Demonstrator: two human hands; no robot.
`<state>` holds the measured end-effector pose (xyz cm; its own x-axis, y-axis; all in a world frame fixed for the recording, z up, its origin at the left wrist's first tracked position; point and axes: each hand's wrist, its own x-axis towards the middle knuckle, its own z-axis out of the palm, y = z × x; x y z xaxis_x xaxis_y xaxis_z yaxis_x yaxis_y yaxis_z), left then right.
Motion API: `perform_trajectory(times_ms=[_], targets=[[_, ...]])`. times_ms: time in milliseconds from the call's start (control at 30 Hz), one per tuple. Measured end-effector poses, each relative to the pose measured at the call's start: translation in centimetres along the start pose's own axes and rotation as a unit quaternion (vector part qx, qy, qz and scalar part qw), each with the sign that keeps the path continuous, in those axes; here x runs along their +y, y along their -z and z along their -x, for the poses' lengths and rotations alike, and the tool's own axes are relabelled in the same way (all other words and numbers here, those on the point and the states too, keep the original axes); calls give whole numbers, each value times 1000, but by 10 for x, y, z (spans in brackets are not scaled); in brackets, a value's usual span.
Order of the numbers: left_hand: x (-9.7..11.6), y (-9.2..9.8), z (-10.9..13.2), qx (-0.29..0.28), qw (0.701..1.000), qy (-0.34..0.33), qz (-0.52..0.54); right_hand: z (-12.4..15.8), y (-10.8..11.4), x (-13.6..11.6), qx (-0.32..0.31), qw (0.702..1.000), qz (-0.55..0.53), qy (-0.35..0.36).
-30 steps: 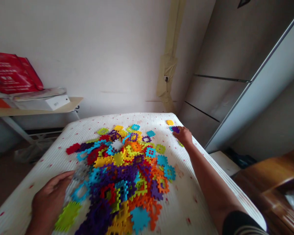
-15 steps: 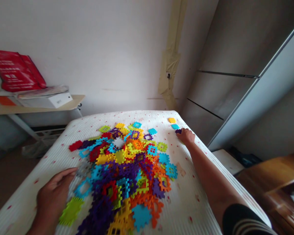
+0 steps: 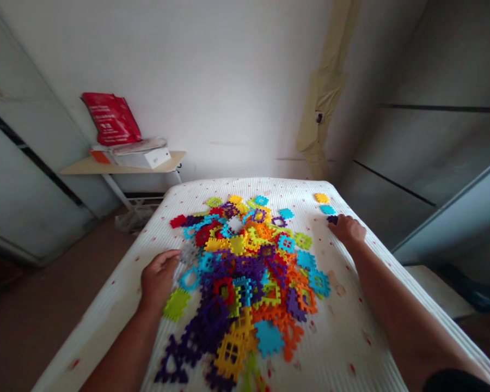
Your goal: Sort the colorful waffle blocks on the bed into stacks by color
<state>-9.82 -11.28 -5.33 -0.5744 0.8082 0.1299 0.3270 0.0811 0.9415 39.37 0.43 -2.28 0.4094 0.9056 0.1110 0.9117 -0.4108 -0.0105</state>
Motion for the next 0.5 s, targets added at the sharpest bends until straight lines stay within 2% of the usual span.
perform_trajectory(times_ms=[167, 233, 300, 333, 400, 500], targets=[[20, -1, 8, -36, 999, -20, 19, 2, 0, 3, 13, 1000, -4, 17], [25, 0, 8, -39, 999, -20, 16, 5, -2, 4, 44, 999, -16, 28], [27, 5, 6, -48, 999, -16, 11, 9, -2, 3, 103, 993, -32, 54], [28, 9, 5, -68, 998, -14, 4, 12, -1, 1, 139, 987, -41, 73], [27, 22, 4, -154, 988, -11, -27, 19, 3, -2, 206, 970, -58, 115], [25, 44, 10, -289, 946, -25, -146, 26, 13, -7, 283, 939, -79, 179]])
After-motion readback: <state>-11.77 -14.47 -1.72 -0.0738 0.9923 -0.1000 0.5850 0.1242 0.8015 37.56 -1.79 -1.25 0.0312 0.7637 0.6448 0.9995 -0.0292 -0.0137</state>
